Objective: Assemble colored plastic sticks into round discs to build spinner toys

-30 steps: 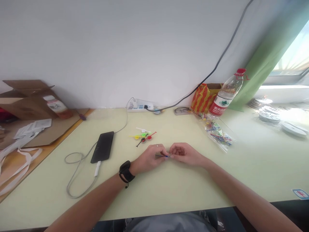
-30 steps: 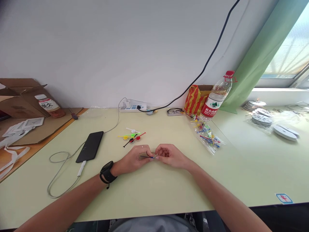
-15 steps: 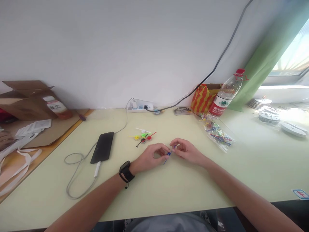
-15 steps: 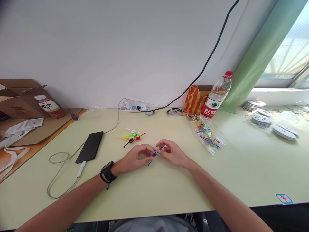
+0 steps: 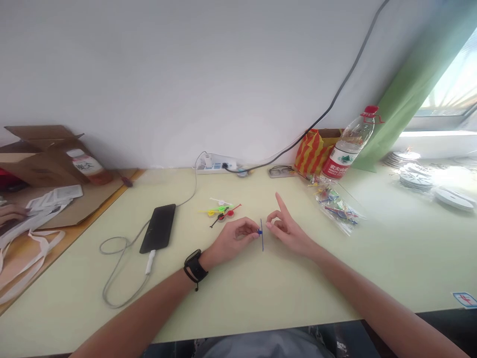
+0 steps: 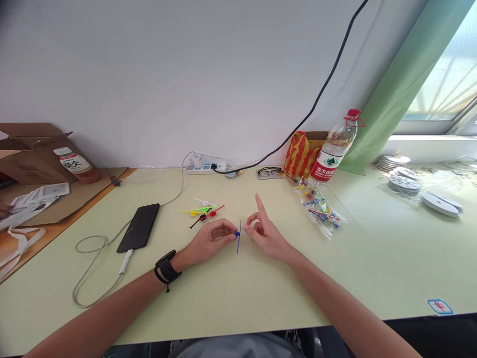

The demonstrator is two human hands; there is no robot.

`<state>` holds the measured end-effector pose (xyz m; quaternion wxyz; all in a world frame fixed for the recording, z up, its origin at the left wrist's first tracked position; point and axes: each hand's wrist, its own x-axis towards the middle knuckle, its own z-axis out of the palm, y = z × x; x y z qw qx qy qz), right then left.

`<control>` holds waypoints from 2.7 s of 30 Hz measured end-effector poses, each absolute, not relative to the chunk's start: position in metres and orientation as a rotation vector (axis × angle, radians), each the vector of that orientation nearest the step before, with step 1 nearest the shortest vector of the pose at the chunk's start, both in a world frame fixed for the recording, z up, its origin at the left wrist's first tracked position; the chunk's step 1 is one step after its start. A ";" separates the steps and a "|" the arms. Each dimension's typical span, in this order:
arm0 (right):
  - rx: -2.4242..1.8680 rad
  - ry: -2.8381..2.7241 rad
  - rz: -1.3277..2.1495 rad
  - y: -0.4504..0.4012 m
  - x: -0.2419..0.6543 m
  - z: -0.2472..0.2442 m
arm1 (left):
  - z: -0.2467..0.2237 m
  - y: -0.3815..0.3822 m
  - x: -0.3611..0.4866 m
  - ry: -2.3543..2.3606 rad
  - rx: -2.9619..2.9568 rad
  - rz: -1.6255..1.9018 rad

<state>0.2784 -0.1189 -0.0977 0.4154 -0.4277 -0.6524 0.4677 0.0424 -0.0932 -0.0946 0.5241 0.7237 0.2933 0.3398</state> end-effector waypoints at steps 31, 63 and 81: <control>-1.146 -1.391 1.537 -0.123 0.273 -0.089 | -0.096 -0.091 0.044 0.748 1.705 1.024; -1.162 -1.564 1.395 -0.113 0.276 -0.098 | -0.087 -0.072 0.023 1.243 2.420 1.186; -1.051 -1.682 1.478 -0.116 0.277 -0.094 | -0.095 -0.081 0.025 0.841 2.373 0.692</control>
